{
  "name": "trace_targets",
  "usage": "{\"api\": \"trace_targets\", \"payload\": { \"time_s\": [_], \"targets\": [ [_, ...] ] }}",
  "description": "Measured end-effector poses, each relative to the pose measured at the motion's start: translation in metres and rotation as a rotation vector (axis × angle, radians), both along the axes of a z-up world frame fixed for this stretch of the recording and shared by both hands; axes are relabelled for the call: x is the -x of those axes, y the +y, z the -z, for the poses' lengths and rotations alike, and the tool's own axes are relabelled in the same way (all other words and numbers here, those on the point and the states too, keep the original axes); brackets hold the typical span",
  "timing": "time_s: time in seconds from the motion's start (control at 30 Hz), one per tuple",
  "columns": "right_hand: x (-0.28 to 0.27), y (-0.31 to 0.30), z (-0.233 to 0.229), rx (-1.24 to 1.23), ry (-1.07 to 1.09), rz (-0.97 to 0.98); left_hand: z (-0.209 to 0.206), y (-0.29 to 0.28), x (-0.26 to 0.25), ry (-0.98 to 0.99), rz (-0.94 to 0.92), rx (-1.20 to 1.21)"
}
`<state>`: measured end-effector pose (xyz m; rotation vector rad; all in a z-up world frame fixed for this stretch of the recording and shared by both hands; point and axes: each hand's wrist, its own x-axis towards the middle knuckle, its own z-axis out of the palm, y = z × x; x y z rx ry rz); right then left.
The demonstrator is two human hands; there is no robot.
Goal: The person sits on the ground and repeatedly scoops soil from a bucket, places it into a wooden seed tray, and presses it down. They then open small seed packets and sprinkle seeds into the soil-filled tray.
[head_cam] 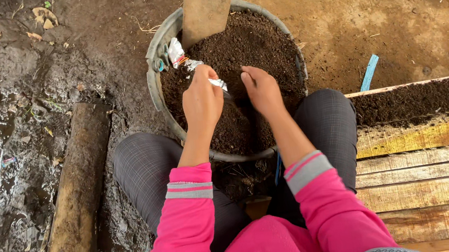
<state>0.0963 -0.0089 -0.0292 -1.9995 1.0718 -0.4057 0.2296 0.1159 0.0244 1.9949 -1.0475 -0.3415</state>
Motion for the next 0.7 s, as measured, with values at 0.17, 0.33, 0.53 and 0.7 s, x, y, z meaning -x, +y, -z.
{"api": "trace_targets", "payload": {
  "time_s": [0.17,0.33,0.53,0.7],
  "targets": [
    [-0.006,0.009,0.09,0.221,0.051,0.111,0.034,-0.029,0.005,0.005,0.038,0.035],
    [-0.007,0.021,-0.07,-0.936,-0.492,0.668,0.048,-0.047,0.022,-0.077,0.088,0.09],
    [-0.001,-0.002,-0.075,-0.895,-0.906,0.736,0.027,-0.052,0.05,-0.143,0.242,-0.163],
    [0.001,-0.02,-0.049,-0.776,-0.463,0.268,0.053,-0.055,0.048,-0.107,0.235,-0.266]
  ]
}}
